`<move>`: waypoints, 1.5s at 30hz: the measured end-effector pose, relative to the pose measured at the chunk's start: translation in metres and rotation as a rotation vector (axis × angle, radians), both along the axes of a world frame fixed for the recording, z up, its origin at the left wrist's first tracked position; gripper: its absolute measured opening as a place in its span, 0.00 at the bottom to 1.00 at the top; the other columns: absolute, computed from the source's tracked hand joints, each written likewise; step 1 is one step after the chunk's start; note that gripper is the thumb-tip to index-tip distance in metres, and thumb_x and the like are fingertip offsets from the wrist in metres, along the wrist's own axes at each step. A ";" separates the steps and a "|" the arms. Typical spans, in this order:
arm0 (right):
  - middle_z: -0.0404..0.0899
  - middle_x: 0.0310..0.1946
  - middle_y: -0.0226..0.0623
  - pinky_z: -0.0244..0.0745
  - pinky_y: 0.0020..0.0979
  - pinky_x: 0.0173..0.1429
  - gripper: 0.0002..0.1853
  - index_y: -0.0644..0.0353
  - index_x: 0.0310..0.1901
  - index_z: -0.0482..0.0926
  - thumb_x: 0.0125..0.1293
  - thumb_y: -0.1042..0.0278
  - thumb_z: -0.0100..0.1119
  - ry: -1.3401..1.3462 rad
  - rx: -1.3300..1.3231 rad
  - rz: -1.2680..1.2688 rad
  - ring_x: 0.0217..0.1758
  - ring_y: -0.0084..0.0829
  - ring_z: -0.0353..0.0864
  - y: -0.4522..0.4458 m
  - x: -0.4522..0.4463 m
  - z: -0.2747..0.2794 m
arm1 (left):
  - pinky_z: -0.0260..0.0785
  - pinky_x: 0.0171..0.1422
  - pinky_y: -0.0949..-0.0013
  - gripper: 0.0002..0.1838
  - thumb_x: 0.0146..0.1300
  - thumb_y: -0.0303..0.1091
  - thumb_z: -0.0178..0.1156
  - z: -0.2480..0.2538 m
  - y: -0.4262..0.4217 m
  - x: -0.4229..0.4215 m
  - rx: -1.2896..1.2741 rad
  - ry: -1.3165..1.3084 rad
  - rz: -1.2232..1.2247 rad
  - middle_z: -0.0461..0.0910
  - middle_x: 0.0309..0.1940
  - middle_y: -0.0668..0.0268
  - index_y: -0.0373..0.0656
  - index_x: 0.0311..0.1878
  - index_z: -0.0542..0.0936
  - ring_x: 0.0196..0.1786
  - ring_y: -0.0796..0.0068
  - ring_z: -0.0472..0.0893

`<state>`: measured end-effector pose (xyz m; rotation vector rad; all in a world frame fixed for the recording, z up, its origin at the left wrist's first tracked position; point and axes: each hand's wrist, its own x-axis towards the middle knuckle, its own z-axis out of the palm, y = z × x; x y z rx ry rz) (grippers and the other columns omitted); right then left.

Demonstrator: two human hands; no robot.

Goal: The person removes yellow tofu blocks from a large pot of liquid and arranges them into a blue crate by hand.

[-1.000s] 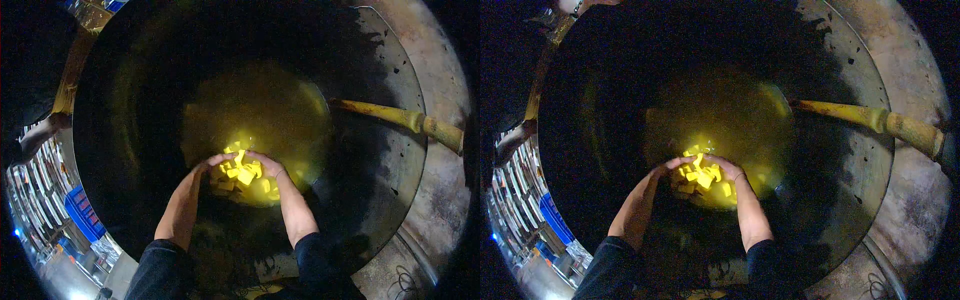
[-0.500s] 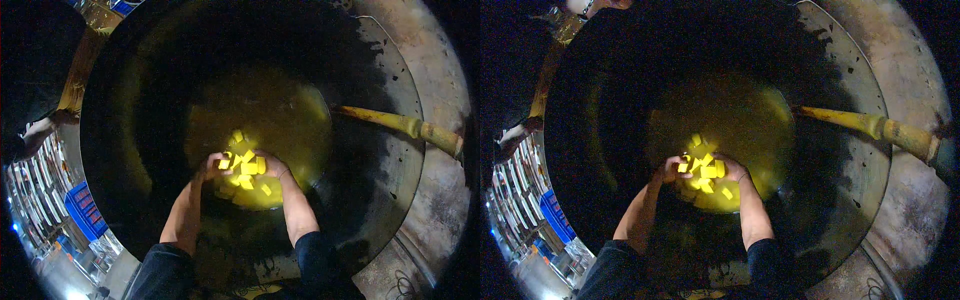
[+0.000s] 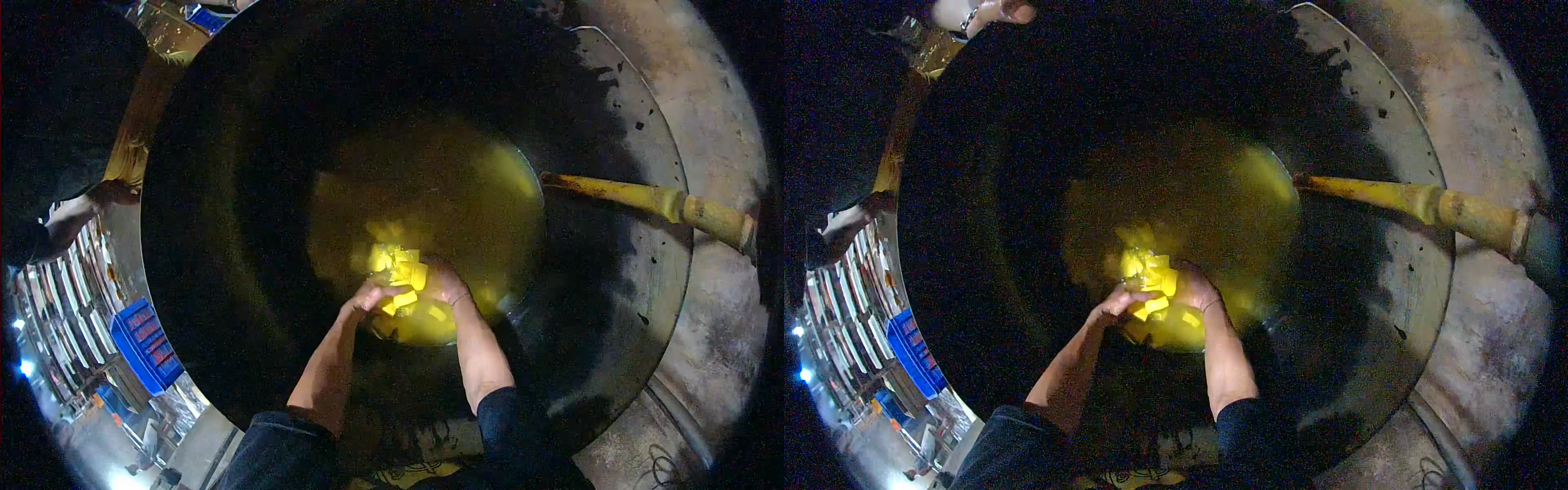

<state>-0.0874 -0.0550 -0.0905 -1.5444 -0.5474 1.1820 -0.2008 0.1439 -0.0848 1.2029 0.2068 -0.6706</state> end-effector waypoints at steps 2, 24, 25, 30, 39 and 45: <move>0.78 0.52 0.40 0.68 0.37 0.63 0.21 0.55 0.55 0.75 0.60 0.60 0.57 0.228 0.144 -0.121 0.56 0.40 0.75 0.007 0.010 0.015 | 0.53 0.73 0.59 0.42 0.56 0.71 0.46 -0.016 -0.007 0.005 0.086 -0.076 -0.076 0.72 0.62 0.57 0.43 0.59 0.76 0.66 0.60 0.67; 0.76 0.50 0.42 0.76 0.37 0.54 0.36 0.62 0.57 0.70 0.43 0.60 0.70 0.395 0.141 -0.294 0.46 0.38 0.80 0.013 0.102 0.298 | 0.75 0.36 0.69 0.26 0.50 0.42 0.71 0.340 0.121 0.183 0.245 -0.657 -0.590 0.83 0.36 0.63 0.40 0.51 0.78 0.35 0.74 0.80; 0.78 0.44 0.44 0.77 0.37 0.52 0.37 0.64 0.54 0.71 0.38 0.60 0.69 0.355 0.176 -0.210 0.43 0.37 0.81 0.037 0.098 0.321 | 0.74 0.38 0.69 0.25 0.50 0.40 0.70 0.371 0.144 0.161 0.306 -0.513 -0.463 0.83 0.36 0.63 0.39 0.50 0.78 0.35 0.76 0.79; 0.81 0.41 0.39 0.76 0.28 0.48 0.30 0.66 0.45 0.78 0.38 0.60 0.71 -0.047 0.127 0.594 0.41 0.28 0.81 0.231 0.019 0.460 | 0.71 0.55 0.67 0.30 0.48 0.46 0.67 0.431 0.299 -0.024 0.487 -0.625 0.037 0.81 0.44 0.62 0.37 0.52 0.78 0.47 0.74 0.79; 0.84 0.38 0.44 0.76 0.32 0.44 0.29 0.64 0.42 0.83 0.40 0.50 0.68 -0.583 -0.488 1.022 0.40 0.35 0.82 0.491 -0.132 0.253 | 0.71 0.33 0.71 0.35 0.46 0.48 0.70 0.161 0.377 -0.255 0.479 0.164 0.154 0.81 0.35 0.62 0.44 0.58 0.75 0.33 0.75 0.78; 0.76 0.54 0.51 0.71 0.34 0.62 0.47 0.63 0.58 0.74 0.32 0.46 0.72 -0.613 -0.655 0.745 0.56 0.42 0.77 0.488 -0.162 0.141 | 0.73 0.53 0.61 0.34 0.42 0.47 0.71 0.075 0.327 -0.273 0.799 0.076 0.233 0.81 0.44 0.49 0.38 0.52 0.78 0.46 0.56 0.81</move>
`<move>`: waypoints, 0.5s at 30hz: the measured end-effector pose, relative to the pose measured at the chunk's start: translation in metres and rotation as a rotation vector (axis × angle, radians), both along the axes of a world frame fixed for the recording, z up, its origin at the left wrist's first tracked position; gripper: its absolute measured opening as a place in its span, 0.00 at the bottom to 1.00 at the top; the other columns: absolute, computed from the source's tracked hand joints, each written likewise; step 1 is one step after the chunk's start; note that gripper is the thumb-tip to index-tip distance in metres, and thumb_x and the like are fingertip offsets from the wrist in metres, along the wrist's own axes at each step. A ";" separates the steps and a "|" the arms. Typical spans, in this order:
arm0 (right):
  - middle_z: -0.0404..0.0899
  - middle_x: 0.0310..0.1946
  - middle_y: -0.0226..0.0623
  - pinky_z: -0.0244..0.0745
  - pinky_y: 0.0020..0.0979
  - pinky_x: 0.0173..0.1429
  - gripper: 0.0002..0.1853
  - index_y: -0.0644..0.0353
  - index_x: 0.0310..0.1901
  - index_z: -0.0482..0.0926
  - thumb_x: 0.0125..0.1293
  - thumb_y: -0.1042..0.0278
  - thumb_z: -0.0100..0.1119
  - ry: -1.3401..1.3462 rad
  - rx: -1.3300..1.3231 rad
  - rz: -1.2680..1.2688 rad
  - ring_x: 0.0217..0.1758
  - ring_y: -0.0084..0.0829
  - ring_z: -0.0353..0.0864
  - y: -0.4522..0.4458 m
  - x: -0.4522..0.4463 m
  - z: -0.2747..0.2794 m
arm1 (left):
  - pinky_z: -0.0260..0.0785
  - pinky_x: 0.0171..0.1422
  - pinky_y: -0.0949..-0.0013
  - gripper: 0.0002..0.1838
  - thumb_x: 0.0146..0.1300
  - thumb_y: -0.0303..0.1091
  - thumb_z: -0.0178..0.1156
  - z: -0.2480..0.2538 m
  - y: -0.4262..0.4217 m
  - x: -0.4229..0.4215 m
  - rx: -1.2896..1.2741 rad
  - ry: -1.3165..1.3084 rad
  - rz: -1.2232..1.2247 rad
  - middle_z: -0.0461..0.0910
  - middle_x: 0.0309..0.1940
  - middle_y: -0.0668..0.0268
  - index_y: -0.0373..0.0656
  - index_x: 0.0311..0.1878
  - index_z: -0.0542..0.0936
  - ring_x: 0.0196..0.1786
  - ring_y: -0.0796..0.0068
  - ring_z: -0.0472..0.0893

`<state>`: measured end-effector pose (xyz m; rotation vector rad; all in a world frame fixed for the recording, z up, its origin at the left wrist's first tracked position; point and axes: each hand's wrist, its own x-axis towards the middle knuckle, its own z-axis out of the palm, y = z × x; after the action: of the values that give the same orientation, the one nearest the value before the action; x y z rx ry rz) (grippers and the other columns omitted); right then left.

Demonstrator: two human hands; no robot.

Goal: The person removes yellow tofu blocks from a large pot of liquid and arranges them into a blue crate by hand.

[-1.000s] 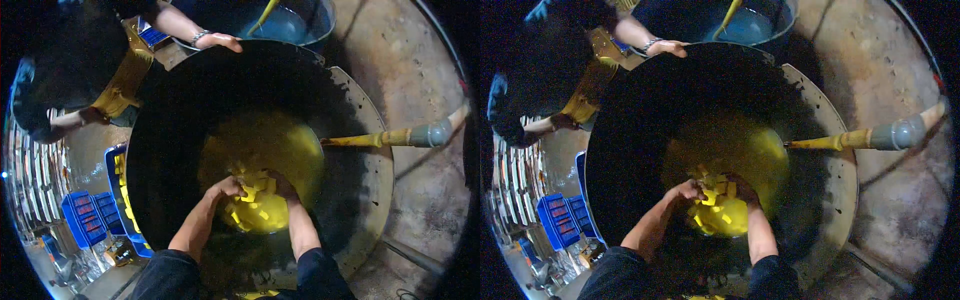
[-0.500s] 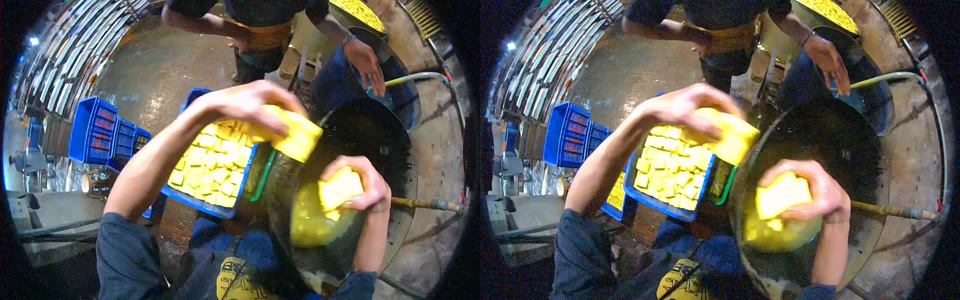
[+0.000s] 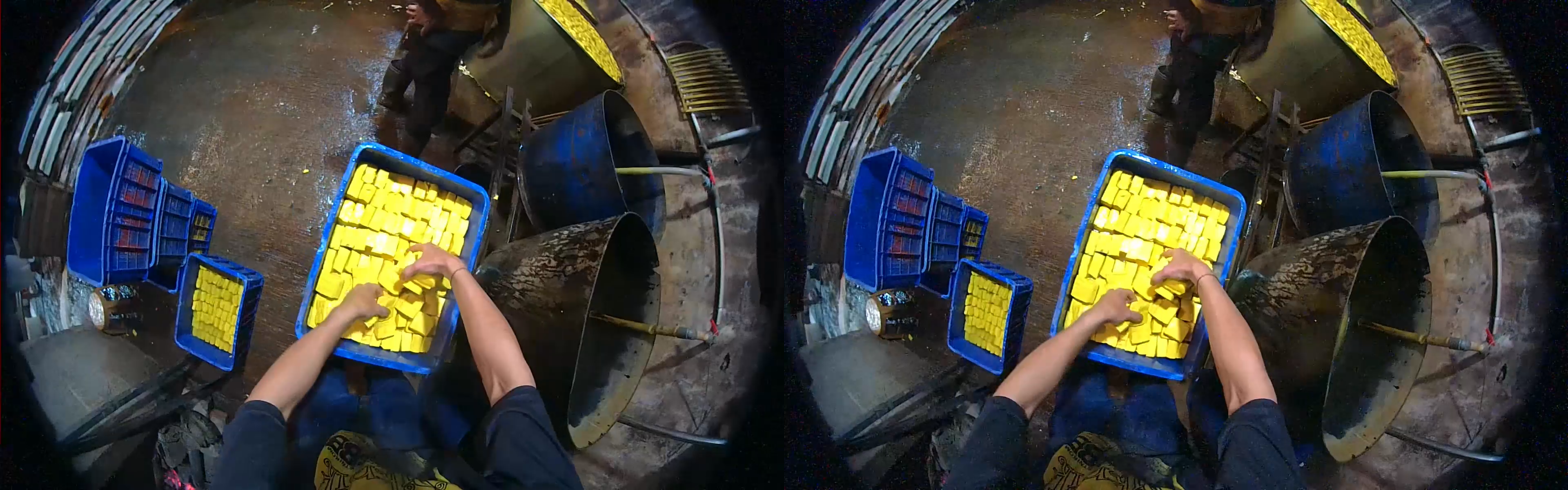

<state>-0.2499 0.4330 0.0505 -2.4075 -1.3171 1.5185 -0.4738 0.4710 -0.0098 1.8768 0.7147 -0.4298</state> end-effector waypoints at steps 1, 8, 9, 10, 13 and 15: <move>0.76 0.55 0.52 0.71 0.34 0.62 0.46 0.62 0.58 0.75 0.32 0.48 0.72 -0.006 0.003 -0.056 0.57 0.42 0.77 0.000 0.005 -0.008 | 0.73 0.52 0.58 0.33 0.41 0.46 0.71 0.015 0.001 0.000 -0.005 0.037 -0.001 0.81 0.43 0.47 0.37 0.51 0.78 0.47 0.52 0.80; 0.73 0.56 0.53 0.70 0.41 0.62 0.37 0.60 0.59 0.73 0.43 0.55 0.65 -0.387 0.165 -0.368 0.59 0.48 0.73 -0.001 0.015 0.000 | 0.74 0.46 0.54 0.20 0.45 0.38 0.71 0.049 0.025 0.010 0.307 -0.156 0.131 0.81 0.35 0.46 0.36 0.37 0.78 0.41 0.49 0.81; 0.69 0.59 0.54 0.66 0.45 0.63 0.35 0.60 0.60 0.72 0.49 0.54 0.62 -0.529 0.211 -0.361 0.62 0.52 0.68 -0.011 0.005 0.012 | 0.73 0.45 0.54 0.17 0.46 0.37 0.71 0.051 0.033 0.016 0.320 -0.214 0.152 0.81 0.33 0.47 0.36 0.34 0.79 0.40 0.49 0.81; 0.69 0.58 0.54 0.64 0.46 0.64 0.34 0.60 0.59 0.71 0.50 0.54 0.62 -0.589 0.396 -0.398 0.62 0.53 0.67 -0.024 0.003 0.011 | 0.74 0.44 0.55 0.16 0.48 0.37 0.70 0.048 0.039 0.022 0.355 -0.265 0.156 0.81 0.34 0.48 0.36 0.35 0.80 0.38 0.49 0.81; 0.71 0.53 0.53 0.65 0.45 0.63 0.26 0.63 0.55 0.73 0.55 0.60 0.61 -0.571 0.887 -0.554 0.59 0.51 0.69 -0.086 -0.028 0.046 | 0.70 0.50 0.53 0.14 0.49 0.35 0.69 0.033 0.057 0.038 0.517 -0.344 0.047 0.82 0.34 0.53 0.37 0.36 0.81 0.46 0.53 0.79; 0.74 0.46 0.49 0.69 0.39 0.58 0.20 0.65 0.49 0.74 0.55 0.70 0.62 -0.474 0.837 -0.826 0.50 0.45 0.74 -0.132 -0.072 0.081 | 0.64 0.58 0.50 0.17 0.48 0.34 0.68 0.041 0.075 0.055 0.645 -0.376 -0.031 0.80 0.42 0.55 0.39 0.41 0.80 0.56 0.54 0.72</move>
<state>-0.3218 0.3009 0.1316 -2.2469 -0.5882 0.1396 -0.4184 0.5463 0.0308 2.4799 0.6064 0.1680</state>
